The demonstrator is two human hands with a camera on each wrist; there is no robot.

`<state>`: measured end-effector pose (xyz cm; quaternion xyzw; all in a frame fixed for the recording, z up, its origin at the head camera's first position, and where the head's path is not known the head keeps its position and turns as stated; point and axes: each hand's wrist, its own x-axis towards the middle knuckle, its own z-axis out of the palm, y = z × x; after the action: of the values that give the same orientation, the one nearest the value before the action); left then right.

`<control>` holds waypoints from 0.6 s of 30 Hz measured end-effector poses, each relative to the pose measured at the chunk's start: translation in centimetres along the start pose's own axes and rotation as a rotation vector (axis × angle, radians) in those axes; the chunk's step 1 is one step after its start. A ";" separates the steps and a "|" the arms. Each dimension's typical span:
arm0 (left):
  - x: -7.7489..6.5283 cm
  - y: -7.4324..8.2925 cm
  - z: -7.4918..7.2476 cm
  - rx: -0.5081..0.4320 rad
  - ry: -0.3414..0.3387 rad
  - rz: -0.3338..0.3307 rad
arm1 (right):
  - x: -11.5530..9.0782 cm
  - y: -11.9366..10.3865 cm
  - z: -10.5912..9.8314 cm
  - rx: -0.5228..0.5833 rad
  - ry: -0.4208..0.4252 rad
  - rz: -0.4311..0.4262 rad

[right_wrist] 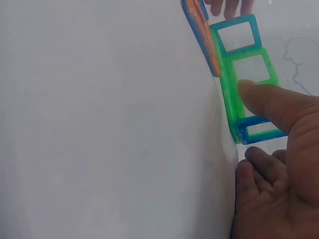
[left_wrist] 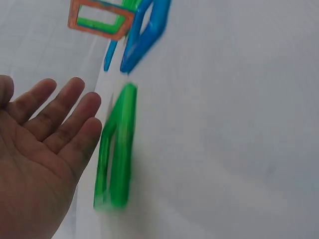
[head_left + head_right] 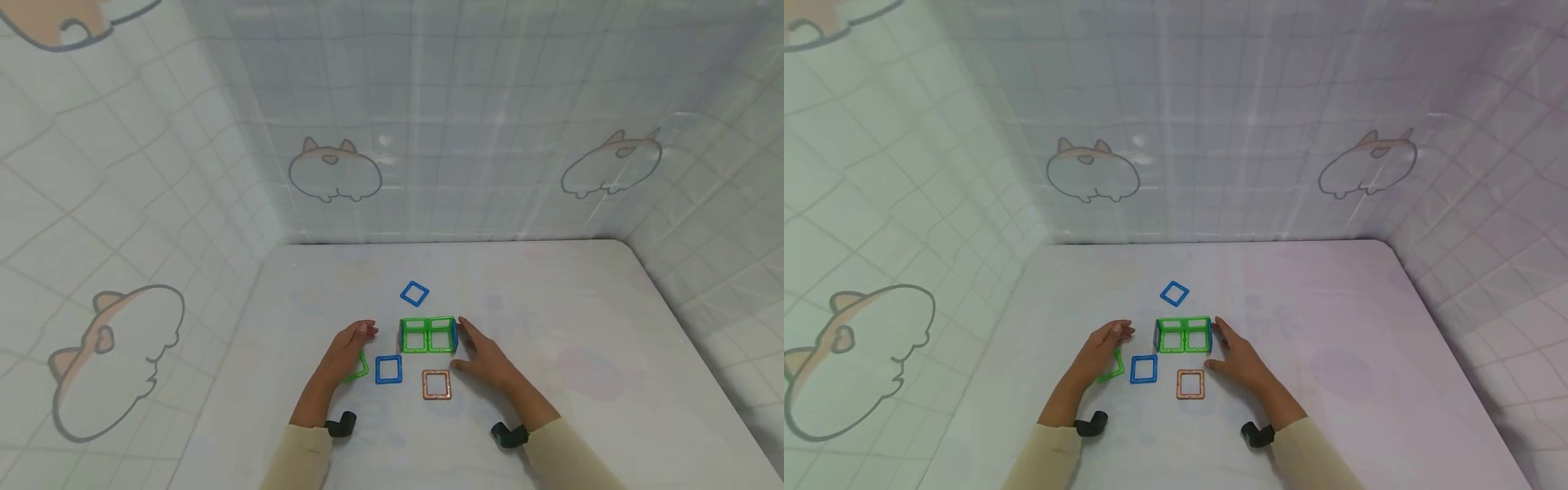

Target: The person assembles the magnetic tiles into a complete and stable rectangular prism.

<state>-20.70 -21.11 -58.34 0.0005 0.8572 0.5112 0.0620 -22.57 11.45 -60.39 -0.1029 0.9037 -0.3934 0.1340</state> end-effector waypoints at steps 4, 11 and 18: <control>-0.5 -0.2 -0.7 0.074 0.023 -0.011 | -0.4 0.0 -0.1 -0.001 0.003 -0.009; -1.3 -0.8 -1.5 0.179 0.040 0.026 | -1.1 0.2 -0.6 0.011 0.001 -0.023; -2.2 -1.7 -1.2 0.213 0.022 0.018 | -1.9 0.7 -0.3 -0.035 0.000 -0.001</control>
<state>-18.57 -23.10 -58.99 0.0093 0.9072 0.4178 0.0474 -20.92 12.66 -60.43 -0.1057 0.9104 -0.3775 0.1321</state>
